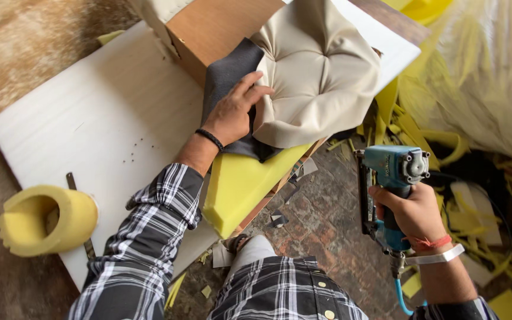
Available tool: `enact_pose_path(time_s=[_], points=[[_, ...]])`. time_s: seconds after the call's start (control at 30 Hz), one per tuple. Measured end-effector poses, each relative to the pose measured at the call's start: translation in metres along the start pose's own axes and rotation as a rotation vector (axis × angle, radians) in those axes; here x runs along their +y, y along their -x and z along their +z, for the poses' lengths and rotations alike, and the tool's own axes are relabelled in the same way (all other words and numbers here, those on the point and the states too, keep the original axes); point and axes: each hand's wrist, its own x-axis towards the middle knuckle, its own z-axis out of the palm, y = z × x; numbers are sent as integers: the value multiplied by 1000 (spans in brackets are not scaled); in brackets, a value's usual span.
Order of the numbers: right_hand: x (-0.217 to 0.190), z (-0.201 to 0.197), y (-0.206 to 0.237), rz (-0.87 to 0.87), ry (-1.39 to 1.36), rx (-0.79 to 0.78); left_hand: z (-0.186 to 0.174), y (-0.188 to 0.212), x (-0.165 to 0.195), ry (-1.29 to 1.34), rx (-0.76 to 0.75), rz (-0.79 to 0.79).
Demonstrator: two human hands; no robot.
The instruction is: The person pulls a tufted fabric cover over a foam cushion and a wooden frame, tucking and stretching the fabric edges by hand. They use a pneumatic stapler to fasten the fabric to the wooden backing, working around the cushion and pressing the fabric flat.
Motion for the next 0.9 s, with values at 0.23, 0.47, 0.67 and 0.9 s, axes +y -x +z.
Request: enact_pose_path(time_s=[0.23,0.47,0.67,0.9], points=[[-46,-12,-95,-167,136,-120,-4,-49,-20,-409,-206,121],[-74,-19,-188,-172,210,-283,-42,-39,-15,-313,-63,45],[-104,-12,-295,-164,409,-481,-81,82,112,-718,110,-545],[-128,-14,-427,-271,325,-817,86,136,232,-848,412,-1354]])
